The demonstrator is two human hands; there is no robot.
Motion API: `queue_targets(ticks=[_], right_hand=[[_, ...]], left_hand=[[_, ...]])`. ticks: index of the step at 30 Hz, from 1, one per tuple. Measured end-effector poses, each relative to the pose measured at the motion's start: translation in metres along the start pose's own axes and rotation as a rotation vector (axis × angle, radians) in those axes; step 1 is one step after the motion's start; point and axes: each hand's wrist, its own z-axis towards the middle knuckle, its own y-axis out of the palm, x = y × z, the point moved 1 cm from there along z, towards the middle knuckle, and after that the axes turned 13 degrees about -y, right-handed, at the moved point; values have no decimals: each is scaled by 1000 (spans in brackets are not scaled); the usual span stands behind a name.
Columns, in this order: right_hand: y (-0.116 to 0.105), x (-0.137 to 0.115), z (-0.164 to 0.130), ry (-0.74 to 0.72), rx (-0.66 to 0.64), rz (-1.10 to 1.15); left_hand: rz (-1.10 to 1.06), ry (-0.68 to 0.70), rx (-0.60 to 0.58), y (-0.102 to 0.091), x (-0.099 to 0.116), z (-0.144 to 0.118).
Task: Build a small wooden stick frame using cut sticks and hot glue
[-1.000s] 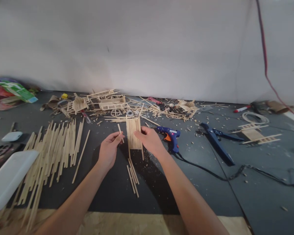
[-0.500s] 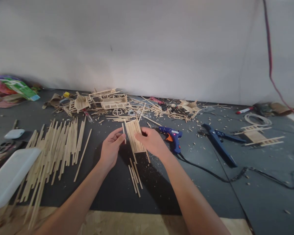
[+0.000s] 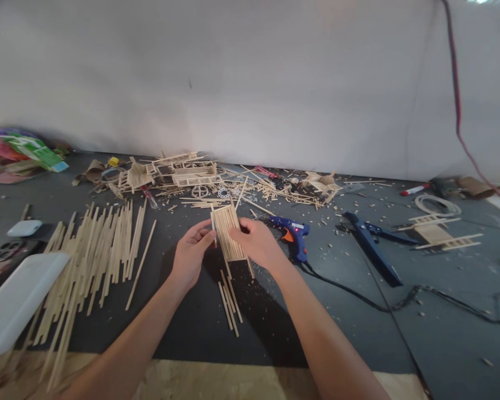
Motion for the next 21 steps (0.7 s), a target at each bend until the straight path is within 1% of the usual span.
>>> queue_targets(ticks=[7,15,21], right_hand=[[0,0,0,-21,7,-14],[1,-2,-1,-1,0,-5],[0,-2,-1,-8,0,-1]], left_hand=[[-17,-26,-24,1,1,-1],[-51,-49,-17,2,2,-1],[-44,-36,-2,1,2,-1]])
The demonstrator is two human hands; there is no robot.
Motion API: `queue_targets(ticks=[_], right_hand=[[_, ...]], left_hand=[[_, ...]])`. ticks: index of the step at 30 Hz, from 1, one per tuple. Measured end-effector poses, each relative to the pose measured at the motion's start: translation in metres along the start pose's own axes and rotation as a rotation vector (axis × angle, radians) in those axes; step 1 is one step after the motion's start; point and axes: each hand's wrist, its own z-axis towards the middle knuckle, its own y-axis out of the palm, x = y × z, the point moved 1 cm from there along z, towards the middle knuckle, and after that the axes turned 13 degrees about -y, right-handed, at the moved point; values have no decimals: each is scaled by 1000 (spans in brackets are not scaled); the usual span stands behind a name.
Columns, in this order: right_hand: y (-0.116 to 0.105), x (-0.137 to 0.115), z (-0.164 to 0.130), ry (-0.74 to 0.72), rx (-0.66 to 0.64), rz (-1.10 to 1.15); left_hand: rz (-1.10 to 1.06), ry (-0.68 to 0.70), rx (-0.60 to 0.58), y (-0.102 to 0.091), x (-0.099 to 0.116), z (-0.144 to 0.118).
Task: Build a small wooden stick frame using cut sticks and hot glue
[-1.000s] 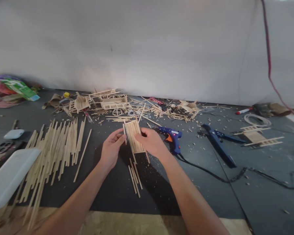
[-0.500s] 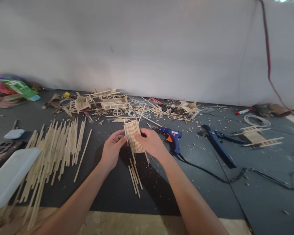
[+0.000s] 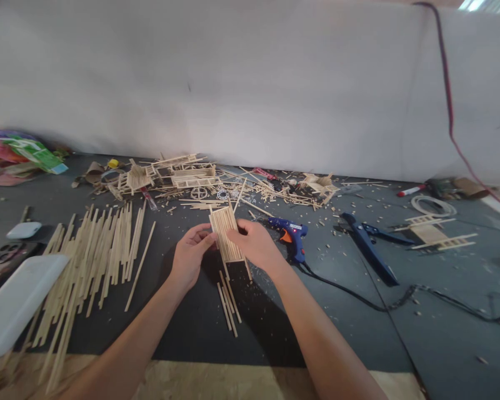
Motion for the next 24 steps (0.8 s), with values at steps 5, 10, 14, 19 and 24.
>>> queue_targets(ticks=[5,10,14,19,24], right_hand=[[0,0,0,-10,-4,-8],[0,1,1,-13,-42,-37],[0,1,1,-16,-50,-62],[0,-4,0,-4,-65,-87],[0,-6,0,23,-62,-93]], left_hand=[[-7,-10,-8,0,-1,0],[-17,-16,-11,0,0,0],[-8,-6,-14,0,0,0],[18,12,-17,0,-1,0],[92,44,21,-2,-2,2]])
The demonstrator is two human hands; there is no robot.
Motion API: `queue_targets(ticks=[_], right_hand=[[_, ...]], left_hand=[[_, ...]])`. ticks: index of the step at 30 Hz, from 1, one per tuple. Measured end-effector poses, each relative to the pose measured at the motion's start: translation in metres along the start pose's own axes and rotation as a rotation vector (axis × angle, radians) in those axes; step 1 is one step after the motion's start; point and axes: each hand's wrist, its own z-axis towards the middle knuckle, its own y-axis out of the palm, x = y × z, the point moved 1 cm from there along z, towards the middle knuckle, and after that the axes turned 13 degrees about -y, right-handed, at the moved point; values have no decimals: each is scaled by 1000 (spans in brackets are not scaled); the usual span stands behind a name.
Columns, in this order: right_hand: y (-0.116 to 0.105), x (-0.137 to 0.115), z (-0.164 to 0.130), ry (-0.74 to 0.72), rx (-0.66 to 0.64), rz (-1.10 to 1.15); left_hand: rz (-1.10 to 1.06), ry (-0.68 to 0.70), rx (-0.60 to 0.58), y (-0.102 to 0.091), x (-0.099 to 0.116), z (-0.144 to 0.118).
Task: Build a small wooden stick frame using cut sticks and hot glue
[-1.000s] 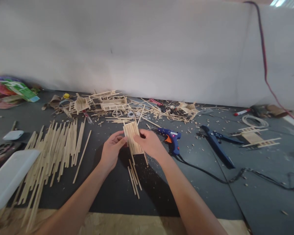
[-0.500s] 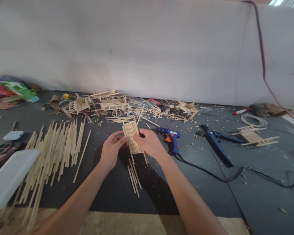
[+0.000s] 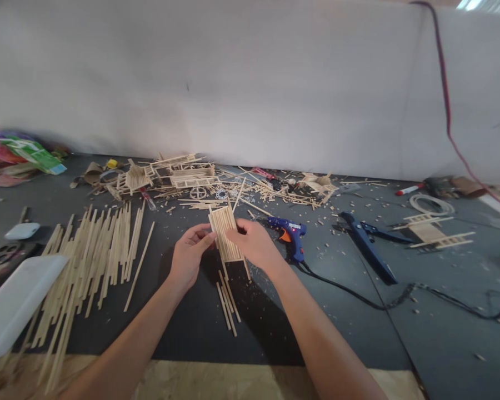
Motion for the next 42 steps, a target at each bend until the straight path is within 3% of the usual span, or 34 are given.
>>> queue_targets(ticks=[4,11,20,42], right_hand=[[-5,2,0,25,18,-55],[-17,4,0,66,-22,-187],[-22,1,-2,85,-55,-179],[-21,11,-1,73,-102,-271]], left_hand=[[174,82,28,-3,0,0],[493,169,-150,1,2,-7],[531,305,-143,2,-4,-6],[680,248,-85,7,-2,-18]])
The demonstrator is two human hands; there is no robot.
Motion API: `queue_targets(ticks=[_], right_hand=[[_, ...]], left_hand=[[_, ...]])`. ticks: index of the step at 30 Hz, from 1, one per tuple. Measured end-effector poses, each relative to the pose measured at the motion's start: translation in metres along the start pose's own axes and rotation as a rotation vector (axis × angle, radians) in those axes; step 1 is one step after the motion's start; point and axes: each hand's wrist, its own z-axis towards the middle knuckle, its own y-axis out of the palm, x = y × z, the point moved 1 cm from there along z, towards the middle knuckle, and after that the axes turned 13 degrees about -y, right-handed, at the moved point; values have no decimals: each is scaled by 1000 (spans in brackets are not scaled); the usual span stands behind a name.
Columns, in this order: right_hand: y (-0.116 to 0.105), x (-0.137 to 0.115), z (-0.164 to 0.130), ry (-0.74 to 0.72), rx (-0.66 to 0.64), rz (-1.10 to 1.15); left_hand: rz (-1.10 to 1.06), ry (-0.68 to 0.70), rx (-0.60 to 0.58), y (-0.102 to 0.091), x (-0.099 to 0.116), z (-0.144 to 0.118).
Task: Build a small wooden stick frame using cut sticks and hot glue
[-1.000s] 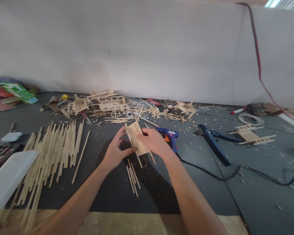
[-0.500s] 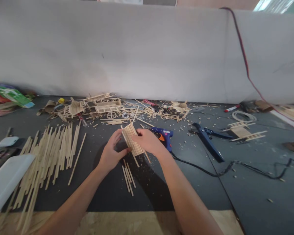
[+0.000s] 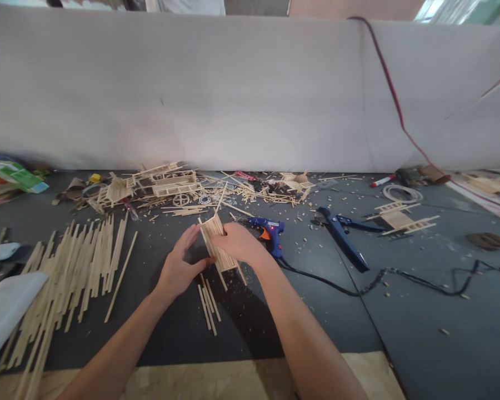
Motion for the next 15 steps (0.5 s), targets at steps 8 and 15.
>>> queue_targets(ticks=[8,15], right_hand=[[-4,-7,-2,17,-4,56],[-3,-6,-2,20,-11,63]], left_hand=[[44,-46,4,-1,4,-1],[85,-77,-2,-3,5,-2]])
